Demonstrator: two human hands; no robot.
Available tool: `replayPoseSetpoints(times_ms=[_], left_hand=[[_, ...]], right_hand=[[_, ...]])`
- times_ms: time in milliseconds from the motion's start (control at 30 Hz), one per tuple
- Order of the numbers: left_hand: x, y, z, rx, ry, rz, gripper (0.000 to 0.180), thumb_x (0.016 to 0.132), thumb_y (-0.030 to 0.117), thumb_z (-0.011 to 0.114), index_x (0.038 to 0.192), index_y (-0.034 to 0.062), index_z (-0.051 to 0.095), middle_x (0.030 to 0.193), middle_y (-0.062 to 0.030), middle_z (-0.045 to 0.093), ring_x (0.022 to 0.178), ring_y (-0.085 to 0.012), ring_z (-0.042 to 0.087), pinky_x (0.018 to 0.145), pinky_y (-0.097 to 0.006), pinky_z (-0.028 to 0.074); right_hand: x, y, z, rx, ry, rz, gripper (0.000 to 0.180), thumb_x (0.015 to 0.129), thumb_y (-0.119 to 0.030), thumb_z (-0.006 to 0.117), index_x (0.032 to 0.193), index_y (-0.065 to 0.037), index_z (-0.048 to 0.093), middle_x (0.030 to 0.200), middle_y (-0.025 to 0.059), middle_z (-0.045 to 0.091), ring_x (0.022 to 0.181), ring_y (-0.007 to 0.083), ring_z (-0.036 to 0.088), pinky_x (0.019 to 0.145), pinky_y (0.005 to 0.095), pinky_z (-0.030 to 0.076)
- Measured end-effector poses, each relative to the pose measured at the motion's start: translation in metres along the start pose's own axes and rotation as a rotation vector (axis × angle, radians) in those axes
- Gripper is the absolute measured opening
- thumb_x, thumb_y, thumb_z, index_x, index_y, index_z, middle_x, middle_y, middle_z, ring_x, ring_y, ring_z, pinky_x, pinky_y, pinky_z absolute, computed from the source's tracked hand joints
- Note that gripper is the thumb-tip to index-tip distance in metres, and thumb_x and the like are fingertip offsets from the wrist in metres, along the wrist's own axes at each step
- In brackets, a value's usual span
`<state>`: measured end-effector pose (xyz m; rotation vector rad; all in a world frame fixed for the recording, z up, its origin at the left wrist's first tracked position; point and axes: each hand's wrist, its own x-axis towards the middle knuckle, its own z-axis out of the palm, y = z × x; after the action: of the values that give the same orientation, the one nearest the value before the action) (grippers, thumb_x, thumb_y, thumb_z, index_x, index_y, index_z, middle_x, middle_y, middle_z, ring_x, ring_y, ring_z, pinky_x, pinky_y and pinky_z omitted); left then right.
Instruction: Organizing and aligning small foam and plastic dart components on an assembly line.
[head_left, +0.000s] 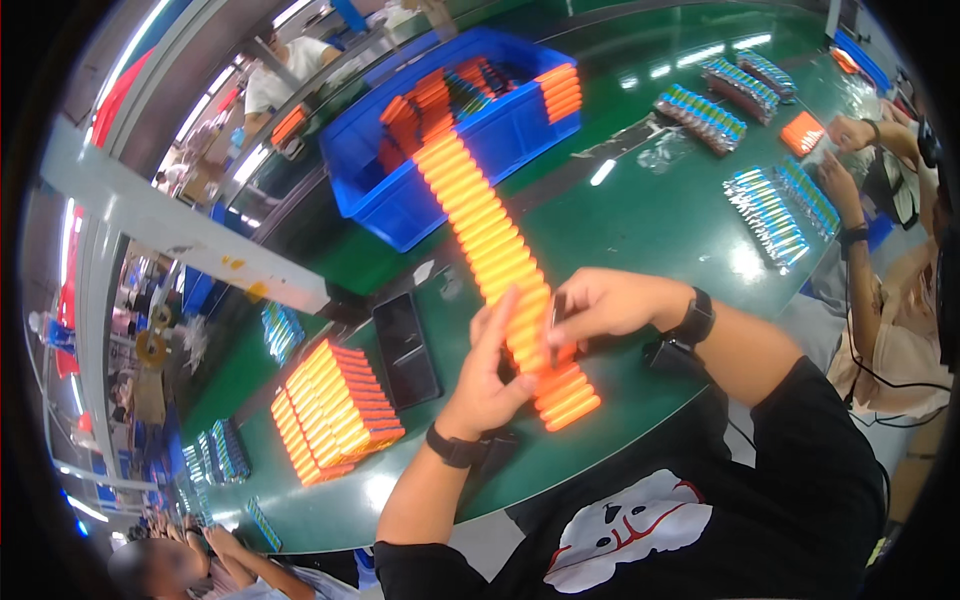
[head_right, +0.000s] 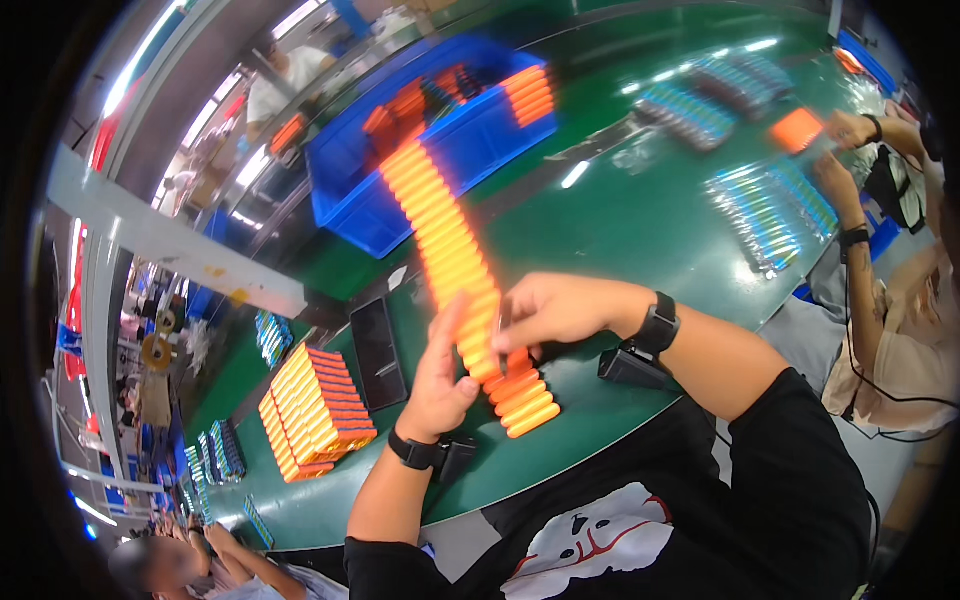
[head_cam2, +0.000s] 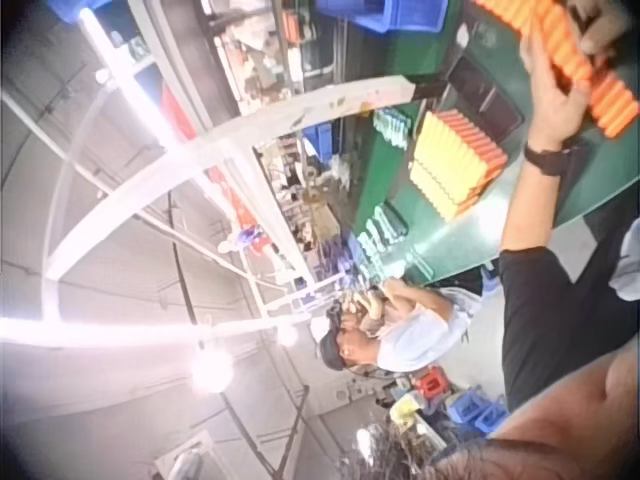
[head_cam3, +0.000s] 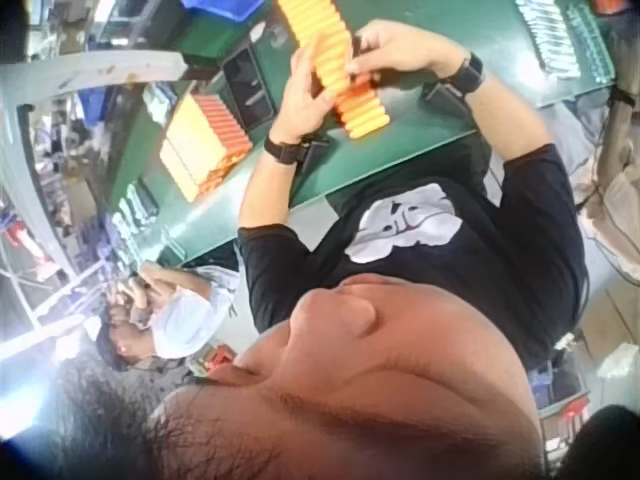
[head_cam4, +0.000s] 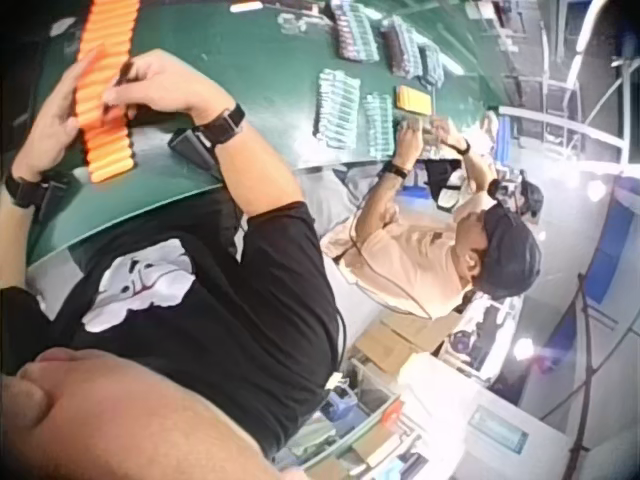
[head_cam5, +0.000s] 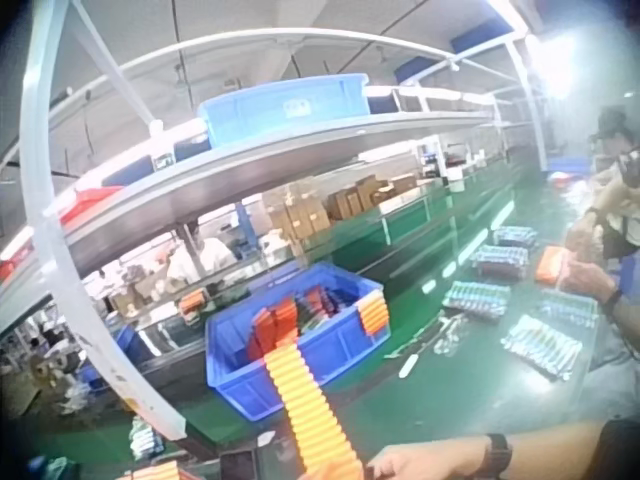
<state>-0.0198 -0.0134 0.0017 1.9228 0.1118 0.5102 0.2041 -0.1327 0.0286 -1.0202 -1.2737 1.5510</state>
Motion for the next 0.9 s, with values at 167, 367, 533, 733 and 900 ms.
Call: replayPoseSetpoints(times_ms=[167,367,533,733,900], left_hand=[[0.014,-0.006,-0.006,-0.230,0.088,-0.079,0.089,0.086,0.024,0.075,0.158,0.0012,0.028,0.152,-0.0181,0.036,0.144,-0.0292,0.035,0.120,-0.040,0.026],[0.013,-0.005,-0.010,0.289,0.094,-0.176,0.086,0.077,0.021,0.086,0.151,0.0064,0.045,0.147,-0.0161,0.047,0.140,-0.0270,0.042,0.117,-0.039,0.031],[0.006,-0.009,-0.008,0.643,0.073,-0.321,0.078,0.072,0.033,0.088,0.141,0.0126,0.058,0.138,-0.0185,0.054,0.138,-0.0325,0.043,0.116,-0.044,0.028],[0.008,-0.012,-0.010,0.699,0.031,-0.233,0.082,0.071,0.035,0.089,0.142,0.0111,0.055,0.134,-0.0167,0.056,0.135,-0.0326,0.044,0.115,-0.045,0.028],[0.010,-0.014,-0.010,0.677,0.041,-0.243,0.088,0.070,0.034,0.089,0.146,0.0101,0.051,0.135,-0.0159,0.056,0.135,-0.0321,0.044,0.114,-0.045,0.028]], right_hand=[[-0.007,-0.005,0.002,-0.129,-0.357,0.149,0.021,0.097,-0.020,0.068,0.099,0.000,0.074,0.087,0.0064,0.074,0.057,0.0074,0.057,0.057,0.0240,0.048],[-0.004,0.000,0.000,-0.094,-0.468,0.265,0.020,0.097,-0.018,0.068,0.100,0.000,0.075,0.085,0.0041,0.074,0.051,0.0062,0.051,0.051,0.0242,0.041],[0.000,0.009,0.000,-0.117,-0.437,0.321,0.023,0.094,-0.022,0.071,0.097,0.000,0.074,0.081,0.0072,0.072,0.048,0.0073,0.054,0.047,0.0239,0.040],[0.002,0.009,-0.002,-0.164,-0.498,0.376,0.022,0.093,-0.022,0.072,0.094,0.000,0.073,0.081,0.0074,0.073,0.051,0.0089,0.058,0.048,0.0236,0.042],[0.001,0.005,-0.011,-0.185,-0.390,0.280,0.020,0.097,-0.019,0.067,0.099,0.000,0.073,0.089,0.0067,0.074,0.066,0.0095,0.063,0.060,0.0247,0.051]])
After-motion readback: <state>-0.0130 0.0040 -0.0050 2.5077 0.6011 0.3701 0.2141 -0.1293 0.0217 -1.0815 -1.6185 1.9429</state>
